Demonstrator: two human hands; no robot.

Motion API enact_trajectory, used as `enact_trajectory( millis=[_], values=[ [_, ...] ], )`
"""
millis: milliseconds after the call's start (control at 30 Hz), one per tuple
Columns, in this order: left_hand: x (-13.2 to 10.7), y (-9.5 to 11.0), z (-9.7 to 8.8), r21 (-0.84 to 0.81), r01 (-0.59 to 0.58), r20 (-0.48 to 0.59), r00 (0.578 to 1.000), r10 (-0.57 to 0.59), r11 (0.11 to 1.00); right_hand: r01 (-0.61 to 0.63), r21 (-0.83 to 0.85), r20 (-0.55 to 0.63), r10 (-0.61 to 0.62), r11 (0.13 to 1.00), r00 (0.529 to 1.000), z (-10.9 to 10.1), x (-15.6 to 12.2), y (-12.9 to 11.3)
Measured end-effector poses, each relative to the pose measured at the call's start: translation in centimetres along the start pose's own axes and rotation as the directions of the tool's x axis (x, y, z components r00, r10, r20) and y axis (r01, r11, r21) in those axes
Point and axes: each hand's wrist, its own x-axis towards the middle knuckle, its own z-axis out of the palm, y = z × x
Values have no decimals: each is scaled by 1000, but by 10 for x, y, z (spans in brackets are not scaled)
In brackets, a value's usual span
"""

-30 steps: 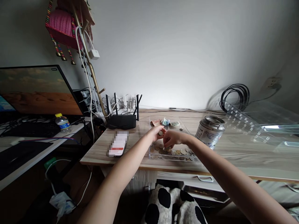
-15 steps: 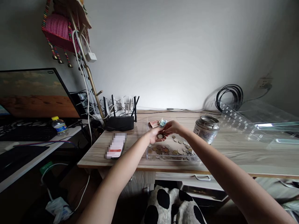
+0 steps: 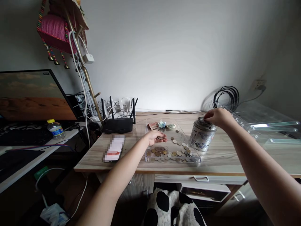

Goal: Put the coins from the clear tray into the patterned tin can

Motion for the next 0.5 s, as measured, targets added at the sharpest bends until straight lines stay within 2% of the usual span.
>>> enact_trajectory(
  millis=[167,333,500],
  values=[
    [-2,2,2,93,11,-60,998,-6,996,-2,-104,-7,1,995,1000,4,-1,-10],
    [-2,3,2,110,9,-92,996,1,994,137,-29,75,-135,990,988,5,5,-9],
    [-1,1,1,133,6,-46,999,1,991,230,10,22,-230,973,973,11,8,5]
  ],
)
